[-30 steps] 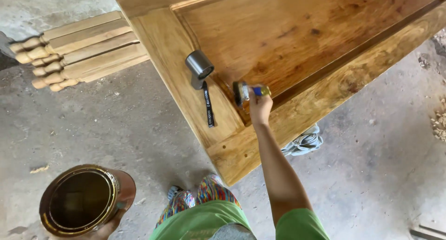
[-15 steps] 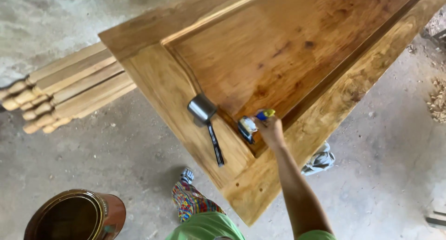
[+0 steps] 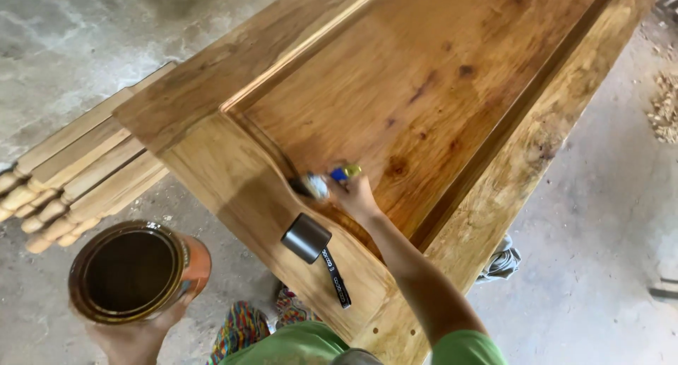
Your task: Applying varnish or wood stain to a wooden door panel using a paintbrush.
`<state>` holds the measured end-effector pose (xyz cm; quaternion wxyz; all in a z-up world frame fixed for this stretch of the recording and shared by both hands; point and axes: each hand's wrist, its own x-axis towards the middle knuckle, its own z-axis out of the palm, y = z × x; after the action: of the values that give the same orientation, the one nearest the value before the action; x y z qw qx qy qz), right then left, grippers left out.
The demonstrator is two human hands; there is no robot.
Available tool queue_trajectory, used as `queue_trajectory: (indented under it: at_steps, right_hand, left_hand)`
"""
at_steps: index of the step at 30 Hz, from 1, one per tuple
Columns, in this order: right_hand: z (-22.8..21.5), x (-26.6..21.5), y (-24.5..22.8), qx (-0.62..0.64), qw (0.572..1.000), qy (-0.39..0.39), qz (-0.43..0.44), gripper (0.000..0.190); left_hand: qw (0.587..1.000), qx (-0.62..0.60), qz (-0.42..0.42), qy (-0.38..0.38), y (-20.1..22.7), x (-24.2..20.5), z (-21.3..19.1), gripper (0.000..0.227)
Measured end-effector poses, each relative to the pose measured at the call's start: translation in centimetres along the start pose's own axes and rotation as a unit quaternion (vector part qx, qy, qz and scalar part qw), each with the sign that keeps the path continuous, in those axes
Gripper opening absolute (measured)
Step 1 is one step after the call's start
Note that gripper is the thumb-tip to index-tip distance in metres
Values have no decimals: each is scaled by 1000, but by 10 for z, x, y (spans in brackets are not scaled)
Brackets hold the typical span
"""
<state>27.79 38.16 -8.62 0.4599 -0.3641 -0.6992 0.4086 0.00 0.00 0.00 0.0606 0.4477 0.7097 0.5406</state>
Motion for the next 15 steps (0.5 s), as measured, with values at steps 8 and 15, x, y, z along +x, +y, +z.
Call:
queue_trajectory:
  at_steps: [8,15]
  right_hand:
    - [-148,-56,-15,-217,897,-254,289,23]
    - [-65,-9,-14,-104,920,-151,346,24]
  left_hand:
    - [986,59,131,-80,-9,180,115,122]
    - [977,-60,158,-130,-39,258,188,119]
